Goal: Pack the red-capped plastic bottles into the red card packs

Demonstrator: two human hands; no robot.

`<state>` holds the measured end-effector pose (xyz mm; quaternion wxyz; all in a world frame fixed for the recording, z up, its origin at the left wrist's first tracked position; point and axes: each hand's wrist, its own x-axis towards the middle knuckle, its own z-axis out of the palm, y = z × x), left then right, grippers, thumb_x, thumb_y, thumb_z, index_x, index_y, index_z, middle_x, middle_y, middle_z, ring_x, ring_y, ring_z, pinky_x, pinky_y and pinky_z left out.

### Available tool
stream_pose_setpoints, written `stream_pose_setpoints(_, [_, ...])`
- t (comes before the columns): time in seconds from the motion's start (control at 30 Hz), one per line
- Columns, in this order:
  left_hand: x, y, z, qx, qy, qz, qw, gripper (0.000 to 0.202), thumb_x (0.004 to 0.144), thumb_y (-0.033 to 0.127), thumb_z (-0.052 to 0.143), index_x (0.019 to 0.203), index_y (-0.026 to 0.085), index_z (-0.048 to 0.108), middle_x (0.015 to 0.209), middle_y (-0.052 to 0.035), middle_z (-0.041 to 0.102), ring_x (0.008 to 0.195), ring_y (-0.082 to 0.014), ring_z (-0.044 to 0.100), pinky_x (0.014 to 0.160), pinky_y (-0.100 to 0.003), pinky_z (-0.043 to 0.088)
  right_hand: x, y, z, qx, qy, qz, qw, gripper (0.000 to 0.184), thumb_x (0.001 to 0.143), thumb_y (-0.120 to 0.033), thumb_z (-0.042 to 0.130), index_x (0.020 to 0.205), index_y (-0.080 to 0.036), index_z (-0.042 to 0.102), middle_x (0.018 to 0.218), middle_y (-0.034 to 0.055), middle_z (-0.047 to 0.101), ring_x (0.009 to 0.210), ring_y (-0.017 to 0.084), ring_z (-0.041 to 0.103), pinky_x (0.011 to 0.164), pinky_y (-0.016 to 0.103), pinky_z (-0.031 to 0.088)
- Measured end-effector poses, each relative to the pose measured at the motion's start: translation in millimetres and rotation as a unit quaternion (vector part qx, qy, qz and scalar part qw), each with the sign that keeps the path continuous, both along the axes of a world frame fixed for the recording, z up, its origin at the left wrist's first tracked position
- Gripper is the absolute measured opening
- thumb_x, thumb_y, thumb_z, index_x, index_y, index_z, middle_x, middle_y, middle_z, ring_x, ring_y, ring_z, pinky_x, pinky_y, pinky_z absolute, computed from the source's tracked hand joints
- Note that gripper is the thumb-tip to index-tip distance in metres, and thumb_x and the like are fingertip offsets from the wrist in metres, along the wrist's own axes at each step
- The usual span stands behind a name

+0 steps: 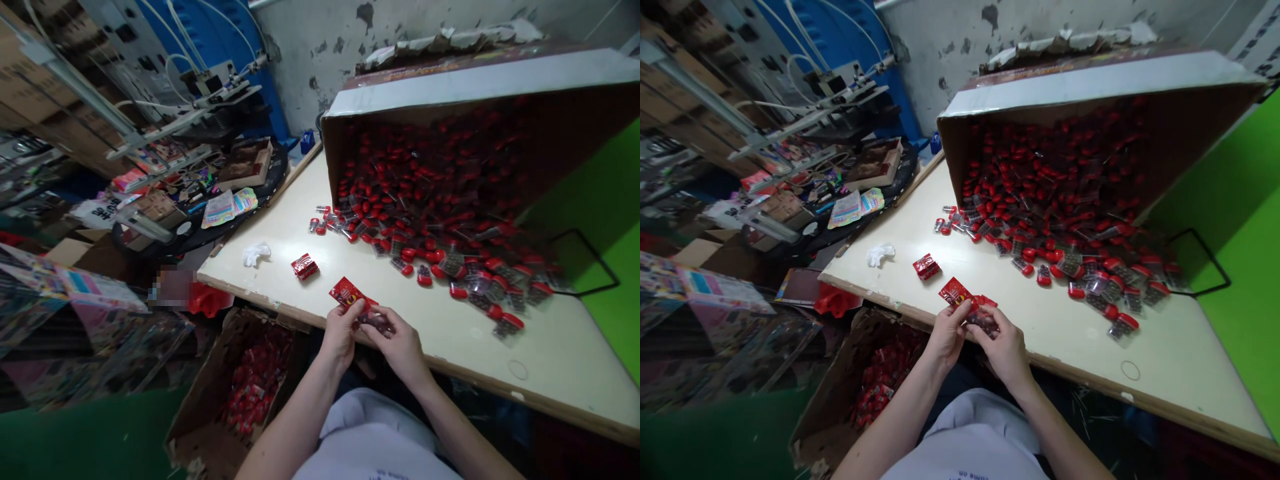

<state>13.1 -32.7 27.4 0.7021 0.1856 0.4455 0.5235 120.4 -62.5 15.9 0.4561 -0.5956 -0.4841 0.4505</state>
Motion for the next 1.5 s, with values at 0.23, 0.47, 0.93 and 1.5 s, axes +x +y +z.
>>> stream_pose_setpoints(0.23, [-3.1,2.3,2.8,0.015,0.030,-0.028,0.999,0.027,0.067,0.034,0.069,0.080,0.009,0.069,0.069,-0.0067,0.066,0.064,-0.0132,0.058,0.066,-0.025,0.042,-2.5,-0.2,2.5,0.006,0.051,-0.001,0.999,0.034,0.070,-0.037,0.067,0.099,-0.019,0.060,0.085,0.0059,0.070,0.076,0.020,0.067,0.071,0.033,0.055])
stream_pose_setpoints(0.47, [-5.7,3.8,9.8,0.015,0.057,-0.049,0.997,0.025,0.064,0.032,0.072,0.075,0.010,0.070,0.072,-0.0070,0.068,0.066,-0.0127,0.058,0.065,-0.023,0.041,2.4,6.5,5.7,0.004,0.067,0.017,0.998,0.034,0.069,-0.035,0.069,0.099,-0.019,0.062,0.088,0.0062,0.070,0.081,0.022,0.066,0.076,0.034,0.053])
stream_pose_setpoints(0.93, [-7.5,2.7,13.4,0.020,0.052,-0.038,0.998,0.028,0.069,0.035,0.068,0.080,0.009,0.068,0.082,-0.0108,0.069,0.068,-0.0145,0.060,0.063,-0.024,0.042,-3.8,13.3,5.7,-0.026,0.082,0.000,0.996,0.040,0.064,-0.040,0.073,0.090,-0.022,0.049,0.078,0.0036,0.069,0.069,0.019,0.066,0.064,0.030,0.052])
stream_pose_setpoints(1.5, [-9.9,1.8,15.1,0.020,0.035,-0.038,0.998,0.032,0.069,0.038,0.067,0.083,0.009,0.068,0.078,-0.0091,0.067,0.066,-0.0128,0.058,0.064,-0.023,0.042,-9.3,18.7,12.2,-0.014,0.099,0.034,0.994,0.055,0.068,-0.036,0.069,0.119,-0.022,0.053,0.082,0.0021,0.069,0.071,0.017,0.064,0.067,0.029,0.051])
